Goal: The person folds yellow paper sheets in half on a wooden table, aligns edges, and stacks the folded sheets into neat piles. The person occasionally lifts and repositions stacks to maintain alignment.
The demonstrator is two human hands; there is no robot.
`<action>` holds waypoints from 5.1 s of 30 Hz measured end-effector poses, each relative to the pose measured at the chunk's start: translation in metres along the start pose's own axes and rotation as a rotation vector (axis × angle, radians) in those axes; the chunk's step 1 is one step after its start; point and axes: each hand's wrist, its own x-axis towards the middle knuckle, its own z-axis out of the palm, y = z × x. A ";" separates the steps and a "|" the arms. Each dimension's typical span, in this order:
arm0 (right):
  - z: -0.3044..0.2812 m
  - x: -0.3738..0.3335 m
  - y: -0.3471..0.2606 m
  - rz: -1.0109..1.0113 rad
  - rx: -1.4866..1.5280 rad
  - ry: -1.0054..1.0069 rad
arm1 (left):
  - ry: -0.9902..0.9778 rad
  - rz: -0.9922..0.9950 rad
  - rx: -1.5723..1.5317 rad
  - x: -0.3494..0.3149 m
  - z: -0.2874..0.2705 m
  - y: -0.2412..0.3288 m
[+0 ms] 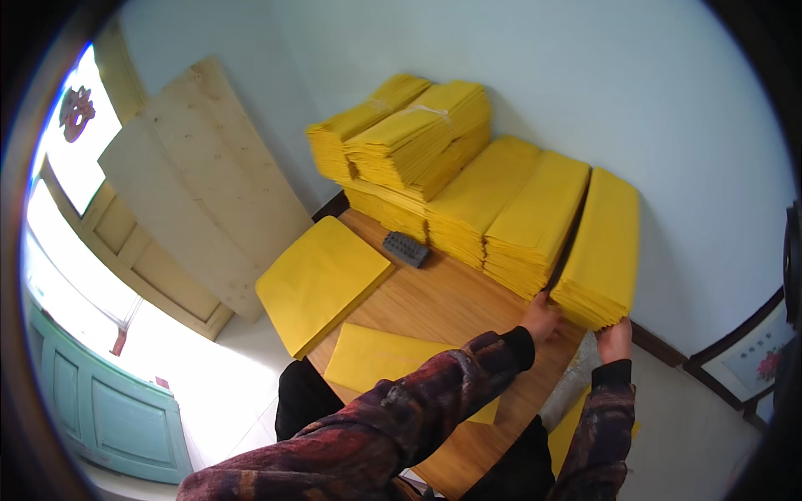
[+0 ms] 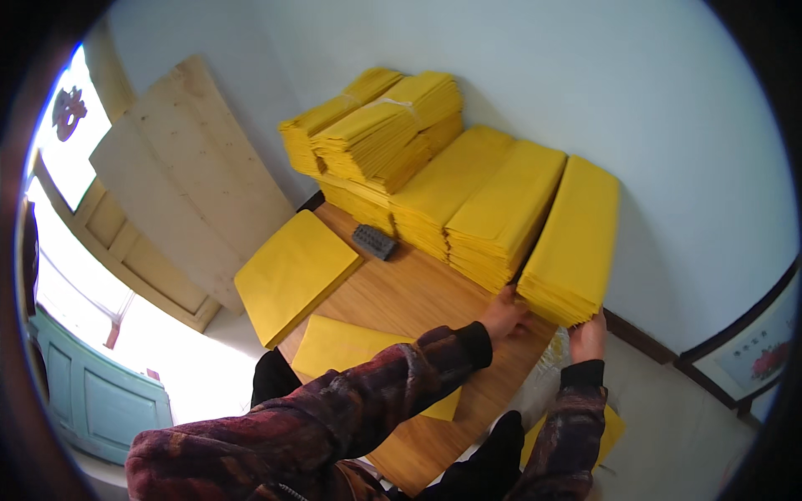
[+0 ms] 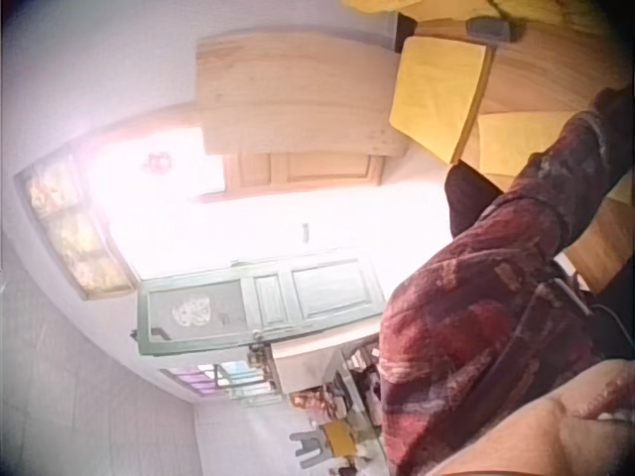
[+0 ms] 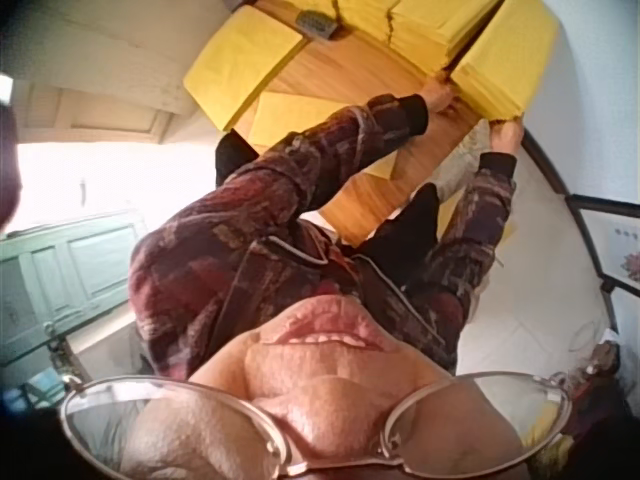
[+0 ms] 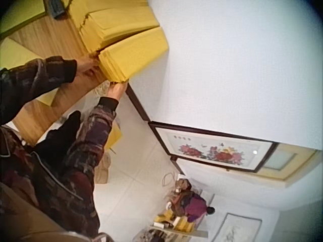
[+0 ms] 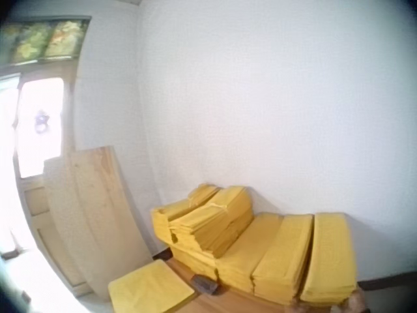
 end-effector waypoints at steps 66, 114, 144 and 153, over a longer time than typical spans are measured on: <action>0.051 -0.020 -0.007 -0.145 -0.246 0.052 | -0.001 -0.123 0.172 -0.018 -0.034 0.032; 0.061 -0.097 0.013 -0.076 -0.150 -0.075 | -0.363 0.003 -0.007 -0.029 -0.062 0.035; 0.070 -0.249 0.072 -0.221 -0.495 0.035 | -0.383 0.065 0.240 -0.149 -0.136 0.064; 0.094 -0.237 0.032 -0.352 -0.510 0.016 | -0.590 -0.006 0.172 -0.114 -0.087 0.088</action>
